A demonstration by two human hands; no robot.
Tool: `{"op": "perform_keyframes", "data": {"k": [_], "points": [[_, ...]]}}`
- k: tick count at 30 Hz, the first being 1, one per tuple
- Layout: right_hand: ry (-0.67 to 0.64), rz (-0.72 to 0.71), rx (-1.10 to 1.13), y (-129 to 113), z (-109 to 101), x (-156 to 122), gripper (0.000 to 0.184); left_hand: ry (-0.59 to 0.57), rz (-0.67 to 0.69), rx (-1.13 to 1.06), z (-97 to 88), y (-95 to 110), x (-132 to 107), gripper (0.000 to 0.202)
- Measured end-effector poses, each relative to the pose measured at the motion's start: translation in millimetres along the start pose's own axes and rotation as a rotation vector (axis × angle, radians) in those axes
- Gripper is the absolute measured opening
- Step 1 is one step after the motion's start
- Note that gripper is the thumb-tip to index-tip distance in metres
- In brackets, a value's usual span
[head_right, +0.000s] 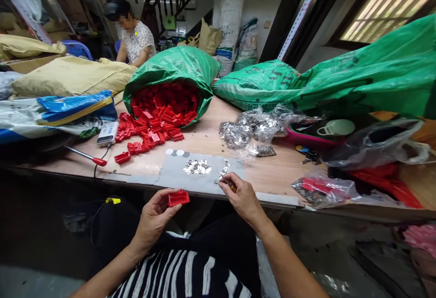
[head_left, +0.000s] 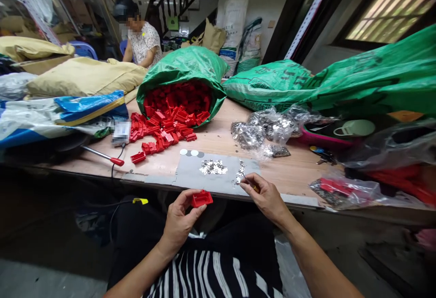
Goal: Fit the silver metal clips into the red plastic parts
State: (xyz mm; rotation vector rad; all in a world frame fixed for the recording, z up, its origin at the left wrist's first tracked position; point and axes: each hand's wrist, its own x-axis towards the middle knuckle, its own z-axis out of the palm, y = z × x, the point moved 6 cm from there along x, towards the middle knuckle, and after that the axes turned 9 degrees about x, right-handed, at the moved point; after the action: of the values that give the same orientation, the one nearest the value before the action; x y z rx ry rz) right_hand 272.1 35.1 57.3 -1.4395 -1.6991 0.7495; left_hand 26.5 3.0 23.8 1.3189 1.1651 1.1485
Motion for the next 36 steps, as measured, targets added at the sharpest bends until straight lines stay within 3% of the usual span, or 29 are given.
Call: {"op": "perform_keyframes", "data": {"k": [6,12,16,21,30,36], "points": [[-0.112,-0.103,0.112,-52.9,46.1,-10.4,0.015,0.111,0.210,0.271,-5.8,17.4,-2.1,0.031],[-0.133,-0.300,0.062,-77.1,66.3,-12.0,0.009,0.146,0.397,0.439,-5.9,31.5,-6.4,0.034],[-0.154,-0.317,0.059,-78.6,69.4,-12.4,0.011,0.149,0.479,0.487,-2.9,35.8,-9.0,0.035],[-0.196,-0.282,0.133,-77.9,68.1,-13.6,0.015,0.165,0.437,0.432,-3.4,33.1,-10.4,0.035],[-0.177,-0.023,0.269,-52.5,59.9,-6.8,0.019,0.183,0.422,0.416,-4.7,37.5,-11.0,0.035],[-0.255,0.025,0.377,-48.3,69.8,-6.1,0.020,0.158,0.487,0.486,0.1,43.5,-13.0,0.038]]}}
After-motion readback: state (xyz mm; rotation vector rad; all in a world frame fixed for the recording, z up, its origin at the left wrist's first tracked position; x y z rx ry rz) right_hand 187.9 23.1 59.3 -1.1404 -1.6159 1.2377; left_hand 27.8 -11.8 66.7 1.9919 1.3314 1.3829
